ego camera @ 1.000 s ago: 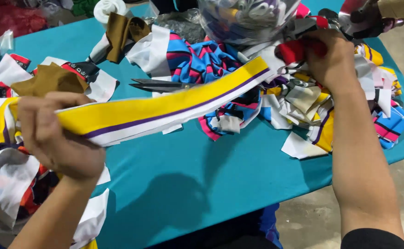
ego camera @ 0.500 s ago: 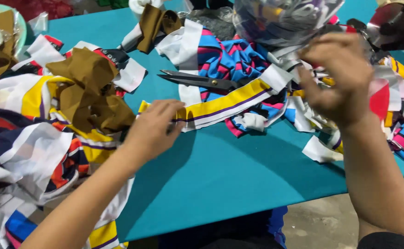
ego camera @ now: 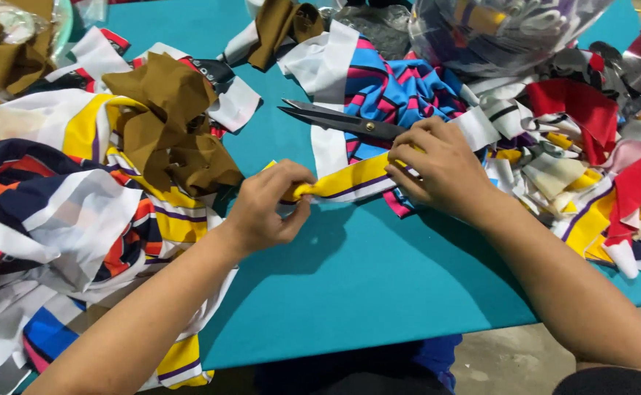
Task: Folding small strips of fabric and trimming fabric scraps using scissors on a work table.
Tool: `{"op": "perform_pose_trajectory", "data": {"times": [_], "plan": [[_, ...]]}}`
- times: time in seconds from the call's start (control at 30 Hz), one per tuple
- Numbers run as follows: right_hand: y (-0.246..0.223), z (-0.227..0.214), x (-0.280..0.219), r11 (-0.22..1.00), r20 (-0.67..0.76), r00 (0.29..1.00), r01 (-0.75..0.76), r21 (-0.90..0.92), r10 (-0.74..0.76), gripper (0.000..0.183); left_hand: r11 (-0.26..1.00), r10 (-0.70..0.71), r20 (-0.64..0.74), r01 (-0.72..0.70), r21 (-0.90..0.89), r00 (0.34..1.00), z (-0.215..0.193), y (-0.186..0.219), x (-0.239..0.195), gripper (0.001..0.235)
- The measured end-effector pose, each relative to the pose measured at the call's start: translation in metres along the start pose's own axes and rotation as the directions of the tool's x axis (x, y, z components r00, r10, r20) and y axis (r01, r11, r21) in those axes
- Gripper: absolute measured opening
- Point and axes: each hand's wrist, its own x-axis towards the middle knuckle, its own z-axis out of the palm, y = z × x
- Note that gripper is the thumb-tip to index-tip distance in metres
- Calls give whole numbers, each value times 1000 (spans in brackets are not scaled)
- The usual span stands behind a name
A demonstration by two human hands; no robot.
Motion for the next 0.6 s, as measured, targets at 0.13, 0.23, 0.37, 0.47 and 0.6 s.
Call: {"op": "perform_pose_trajectory", "data": {"times": [0.13, 0.23, 0.37, 0.47, 0.6], "plan": [[12, -8, -6, 991, -97, 987, -129, -32, 126, 26, 984, -137, 137, 151, -97, 981, -8, -10, 4, 6], [35, 10, -21, 950, -252, 940, -272, -151, 229, 31, 986, -101, 184, 73, 151, 978, -9, -15, 4, 10], [23, -17, -16, 852, -240, 919, -383, -358, 312, 45, 903, -154, 162, 72, 423, 975, -11, -23, 5, 39], [30, -12, -21, 866, -218, 934, -347, -359, 284, 29, 870, -91, 84, 39, 492, 992, -11, -32, 6, 46], [30, -6, -22, 925, -219, 937, -317, -210, 272, 13, 915, 25, 102, -64, 398, 994, -7, -27, 8, 35]]}}
